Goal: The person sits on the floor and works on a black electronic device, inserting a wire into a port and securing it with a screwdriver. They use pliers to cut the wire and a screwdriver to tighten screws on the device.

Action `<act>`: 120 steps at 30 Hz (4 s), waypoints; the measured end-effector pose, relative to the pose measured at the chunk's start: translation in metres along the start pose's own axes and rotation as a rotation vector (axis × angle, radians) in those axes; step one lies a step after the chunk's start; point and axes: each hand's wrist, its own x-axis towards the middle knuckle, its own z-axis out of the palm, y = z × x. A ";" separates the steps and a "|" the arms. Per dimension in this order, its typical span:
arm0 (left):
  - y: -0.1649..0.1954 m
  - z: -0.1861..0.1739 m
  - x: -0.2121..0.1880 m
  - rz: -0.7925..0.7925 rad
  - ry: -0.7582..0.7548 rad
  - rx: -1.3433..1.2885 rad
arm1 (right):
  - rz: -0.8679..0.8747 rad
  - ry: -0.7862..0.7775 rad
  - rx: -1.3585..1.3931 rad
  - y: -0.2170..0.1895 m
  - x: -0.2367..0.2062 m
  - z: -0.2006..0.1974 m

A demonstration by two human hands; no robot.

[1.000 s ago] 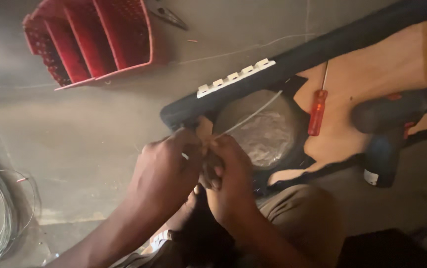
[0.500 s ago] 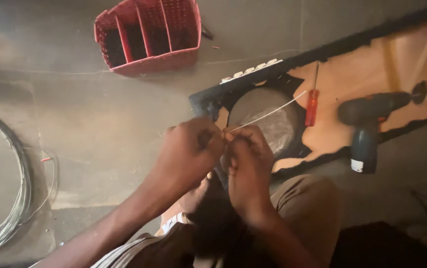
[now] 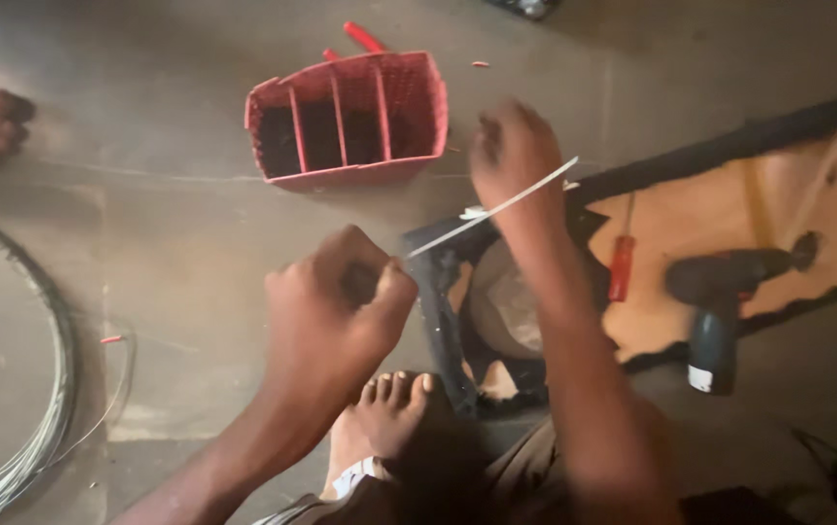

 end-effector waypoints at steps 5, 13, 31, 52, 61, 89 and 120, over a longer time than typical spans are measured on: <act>-0.003 -0.012 0.017 -0.014 0.064 0.024 | -0.110 -0.234 -0.162 0.053 0.061 0.116; -0.012 -0.021 0.027 -0.016 0.082 -0.026 | 0.289 -0.539 0.397 0.091 0.075 0.122; 0.009 -0.034 -0.003 0.022 0.086 -0.233 | 0.389 -0.034 2.214 -0.098 -0.111 -0.164; -0.027 0.054 -0.010 0.231 0.039 0.004 | 0.661 -0.558 0.971 -0.069 -0.186 -0.076; -0.036 0.070 -0.023 0.232 0.050 0.104 | 0.727 -0.567 1.050 -0.053 -0.204 -0.071; -0.054 0.083 -0.029 0.395 -0.120 0.197 | 0.518 -0.402 0.840 -0.065 -0.185 -0.061; -0.055 0.076 -0.035 0.598 -0.202 0.482 | 0.631 -0.416 0.999 -0.060 -0.200 -0.048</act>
